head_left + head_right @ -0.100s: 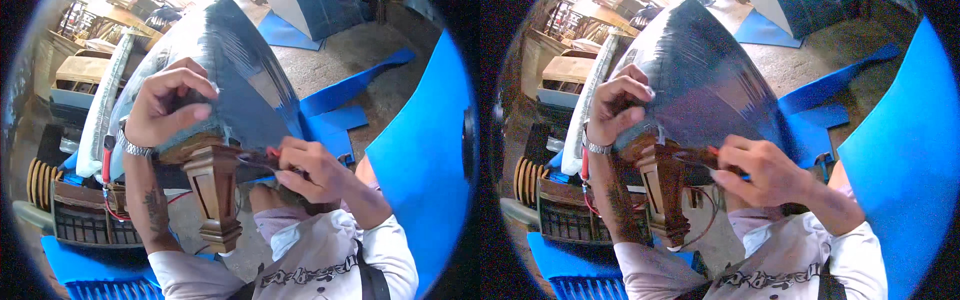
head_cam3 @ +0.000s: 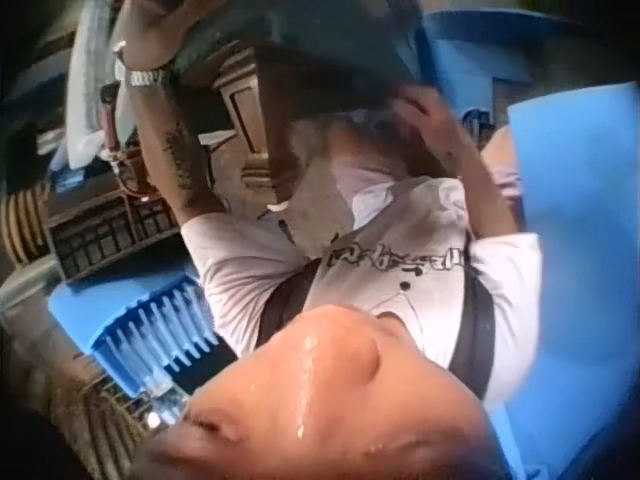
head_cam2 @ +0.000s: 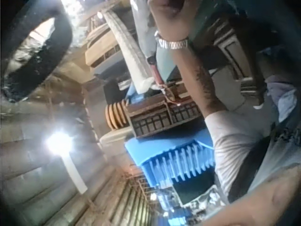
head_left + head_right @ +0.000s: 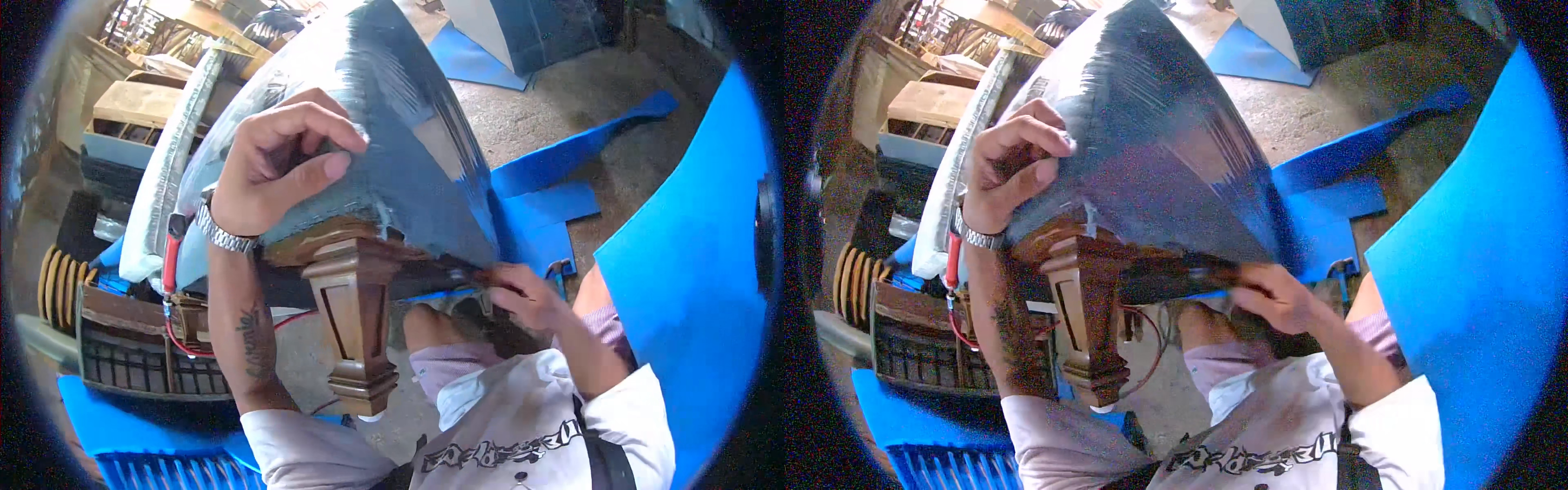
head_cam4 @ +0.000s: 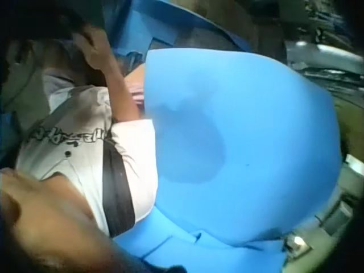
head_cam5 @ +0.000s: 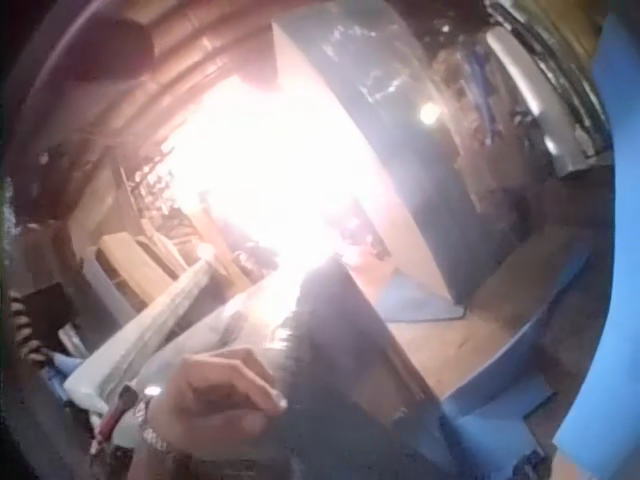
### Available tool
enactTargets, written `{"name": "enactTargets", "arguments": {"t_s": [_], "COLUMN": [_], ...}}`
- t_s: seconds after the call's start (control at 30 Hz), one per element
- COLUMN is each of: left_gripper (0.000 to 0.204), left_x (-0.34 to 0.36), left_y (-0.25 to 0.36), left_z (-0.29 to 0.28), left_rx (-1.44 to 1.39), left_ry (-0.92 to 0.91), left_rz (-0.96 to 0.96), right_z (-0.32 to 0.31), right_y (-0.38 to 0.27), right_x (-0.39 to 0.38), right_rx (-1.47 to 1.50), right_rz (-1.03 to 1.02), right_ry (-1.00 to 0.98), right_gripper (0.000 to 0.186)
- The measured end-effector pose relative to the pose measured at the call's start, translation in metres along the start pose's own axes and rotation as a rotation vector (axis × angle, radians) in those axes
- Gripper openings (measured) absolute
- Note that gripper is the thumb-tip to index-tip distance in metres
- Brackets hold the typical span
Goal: The person removes fabric and staples from an armchair frame using a screwdriver, pliers, and a hammer. Then, the person secures the fabric to the frame using a pneumatic staple gun.
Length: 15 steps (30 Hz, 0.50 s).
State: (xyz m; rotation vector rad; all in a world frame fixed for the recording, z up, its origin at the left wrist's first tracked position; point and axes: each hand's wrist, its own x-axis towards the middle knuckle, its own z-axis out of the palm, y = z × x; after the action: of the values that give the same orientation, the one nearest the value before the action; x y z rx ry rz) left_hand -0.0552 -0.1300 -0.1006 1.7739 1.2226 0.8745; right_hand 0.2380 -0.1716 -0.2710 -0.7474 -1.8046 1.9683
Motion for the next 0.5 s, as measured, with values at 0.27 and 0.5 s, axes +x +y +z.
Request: {"name": "enactTargets", "arguments": {"t_s": [0.27, 0.5], "left_gripper": [0.017, 0.011], "left_x": [0.002, -0.013], "left_y": [-0.002, -0.002], "left_z": [-0.005, -0.002], "left_rx": [0.133, 0.08], "left_ry": [-0.134, 0.057], "left_rz": [0.228, 0.206], "right_z": [0.037, 0.035], "right_y": [0.199, -0.028], "right_x": [-0.087, -0.006], "right_rx": [0.012, -0.131], "right_rz": [0.542, -0.256], "right_ry": [0.575, 0.333], "right_gripper": [0.024, 0.042]}}
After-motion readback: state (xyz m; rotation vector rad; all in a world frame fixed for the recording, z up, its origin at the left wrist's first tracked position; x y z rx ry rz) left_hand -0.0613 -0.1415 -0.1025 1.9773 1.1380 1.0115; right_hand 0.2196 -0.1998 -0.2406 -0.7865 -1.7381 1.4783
